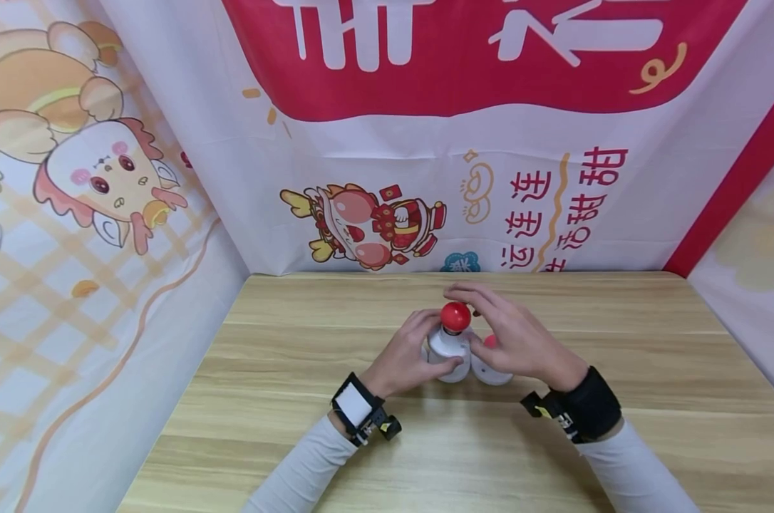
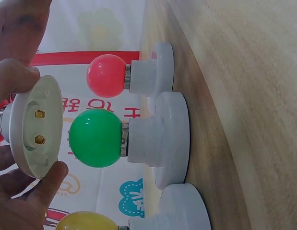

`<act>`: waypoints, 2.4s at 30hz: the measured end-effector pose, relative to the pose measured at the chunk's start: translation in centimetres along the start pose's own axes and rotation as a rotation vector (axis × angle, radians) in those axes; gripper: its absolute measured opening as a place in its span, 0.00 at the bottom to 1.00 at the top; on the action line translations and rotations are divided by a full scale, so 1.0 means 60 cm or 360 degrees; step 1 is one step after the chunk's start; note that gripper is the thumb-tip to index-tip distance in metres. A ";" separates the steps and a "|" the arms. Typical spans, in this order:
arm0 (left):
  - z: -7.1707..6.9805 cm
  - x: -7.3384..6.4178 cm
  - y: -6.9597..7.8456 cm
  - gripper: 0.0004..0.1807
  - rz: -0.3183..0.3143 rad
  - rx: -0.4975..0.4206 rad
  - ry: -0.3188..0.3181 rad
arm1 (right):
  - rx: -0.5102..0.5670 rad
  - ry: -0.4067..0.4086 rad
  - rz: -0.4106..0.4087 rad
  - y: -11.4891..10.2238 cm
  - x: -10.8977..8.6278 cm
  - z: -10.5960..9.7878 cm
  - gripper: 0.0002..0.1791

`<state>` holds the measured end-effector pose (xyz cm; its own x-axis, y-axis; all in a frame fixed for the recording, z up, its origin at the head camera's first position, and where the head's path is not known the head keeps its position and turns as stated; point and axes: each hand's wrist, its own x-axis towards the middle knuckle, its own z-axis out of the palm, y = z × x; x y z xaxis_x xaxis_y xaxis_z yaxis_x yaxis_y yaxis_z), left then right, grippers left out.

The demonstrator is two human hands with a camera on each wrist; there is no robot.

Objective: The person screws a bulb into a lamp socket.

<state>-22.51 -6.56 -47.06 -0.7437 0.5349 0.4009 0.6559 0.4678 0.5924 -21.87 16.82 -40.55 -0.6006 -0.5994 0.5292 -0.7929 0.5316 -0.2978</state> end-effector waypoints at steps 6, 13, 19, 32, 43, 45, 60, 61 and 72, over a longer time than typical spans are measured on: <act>0.000 0.000 0.000 0.41 0.0024 -0.0004 0.0000 | 0.0015 0.0011 -0.0059 0.002 0.001 -0.001 0.30; 0.001 -0.001 0.002 0.41 0.0001 -0.0001 -0.0013 | -0.0067 0.0023 -0.0040 0.002 0.001 -0.002 0.29; 0.002 -0.002 0.002 0.41 -0.0002 0.0006 -0.0011 | -0.0132 0.0038 0.0006 0.004 -0.001 -0.001 0.30; 0.003 -0.004 0.003 0.41 0.0001 0.0033 -0.0015 | -0.0143 0.0044 -0.0002 0.006 -0.004 0.002 0.36; 0.002 -0.003 0.005 0.41 0.0008 0.0015 -0.0021 | -0.0097 -0.0016 -0.0027 0.004 -0.005 -0.003 0.29; 0.002 -0.003 0.005 0.41 0.0002 0.0006 -0.0021 | -0.0119 -0.0005 -0.0022 0.003 -0.005 -0.003 0.30; 0.000 -0.004 0.005 0.41 0.0010 0.0012 -0.0007 | -0.0142 0.0009 0.0049 0.003 -0.007 -0.002 0.40; 0.000 -0.004 0.005 0.41 0.0007 0.0007 -0.0006 | -0.0137 0.0004 0.0033 0.003 -0.007 -0.003 0.41; -0.001 -0.004 0.007 0.42 -0.0002 -0.0001 -0.0021 | -0.0041 -0.0006 -0.0101 0.003 -0.005 -0.007 0.33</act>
<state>-22.03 -6.54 -46.86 -0.7429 0.5434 0.3910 0.6548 0.4680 0.5935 -21.82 17.34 -40.45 -0.5494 -0.6345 0.5436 -0.8266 0.5075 -0.2431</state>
